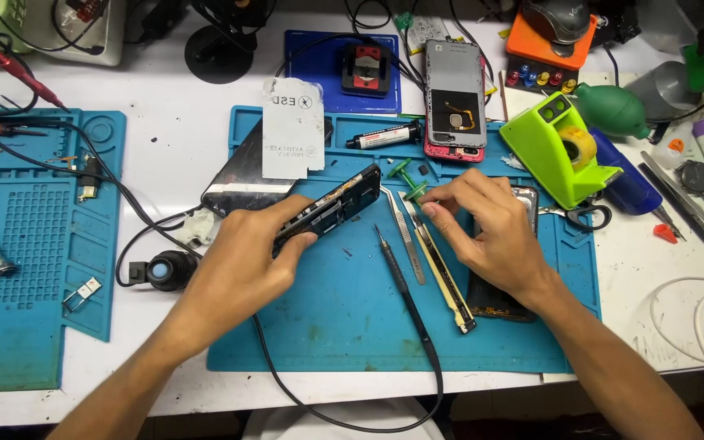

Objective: Soldering small components onto a circuit board or LED strip using a soldering iron and tweezers on a repair bench.

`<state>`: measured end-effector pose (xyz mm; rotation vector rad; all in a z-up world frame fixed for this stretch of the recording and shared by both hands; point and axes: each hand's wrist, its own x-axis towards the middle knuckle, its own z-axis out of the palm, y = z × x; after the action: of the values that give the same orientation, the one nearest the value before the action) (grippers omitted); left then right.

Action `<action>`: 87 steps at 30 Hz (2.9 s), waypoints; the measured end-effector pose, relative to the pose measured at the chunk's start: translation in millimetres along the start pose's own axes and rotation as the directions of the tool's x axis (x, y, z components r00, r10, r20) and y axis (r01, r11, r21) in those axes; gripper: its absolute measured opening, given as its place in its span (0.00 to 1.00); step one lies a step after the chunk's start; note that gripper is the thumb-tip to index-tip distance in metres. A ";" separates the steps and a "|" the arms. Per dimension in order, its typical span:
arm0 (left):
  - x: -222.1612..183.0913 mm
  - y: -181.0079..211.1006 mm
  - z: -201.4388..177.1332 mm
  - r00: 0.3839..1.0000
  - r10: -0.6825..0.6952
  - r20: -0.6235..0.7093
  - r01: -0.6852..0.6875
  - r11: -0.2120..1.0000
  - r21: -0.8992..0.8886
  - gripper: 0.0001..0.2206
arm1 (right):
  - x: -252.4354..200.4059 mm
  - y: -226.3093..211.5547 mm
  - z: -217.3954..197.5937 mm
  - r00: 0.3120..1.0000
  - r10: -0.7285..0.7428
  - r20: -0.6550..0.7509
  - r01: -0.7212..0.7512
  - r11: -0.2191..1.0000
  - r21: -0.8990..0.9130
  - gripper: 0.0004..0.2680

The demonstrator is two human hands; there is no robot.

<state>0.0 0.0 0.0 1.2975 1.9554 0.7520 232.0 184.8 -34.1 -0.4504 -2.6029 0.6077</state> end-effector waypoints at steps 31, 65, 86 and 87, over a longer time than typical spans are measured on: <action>-9.6 20.7 22.6 0.818 0.560 -0.129 -0.528 0.821 0.217 0.11 | -6.5 -14.4 9.3 0.959 -0.208 -0.193 0.224 0.972 0.064 0.07; 26.6 -20.7 -112.3 0.911 0.169 -0.376 -0.200 0.979 -0.046 0.02 | -27.4 18.3 -10.0 0.792 -0.330 -0.514 0.336 0.938 -0.085 0.04; 1.0 -0.3 -0.1 0.931 0.359 -0.074 -0.365 0.922 -0.125 0.05 | -29.3 22.8 -2.0 0.824 -0.231 -0.517 0.295 0.954 0.044 0.03; 2.1 -0.2 0.7 0.926 0.363 -0.104 -0.375 0.917 -0.137 0.05 | -29.6 24.0 -1.9 0.824 -0.218 -0.524 0.287 0.957 0.053 0.03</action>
<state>-0.1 2.0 -1.0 1.5823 1.6858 1.1289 263.3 194.1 -53.8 -0.1814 -2.0481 0.4799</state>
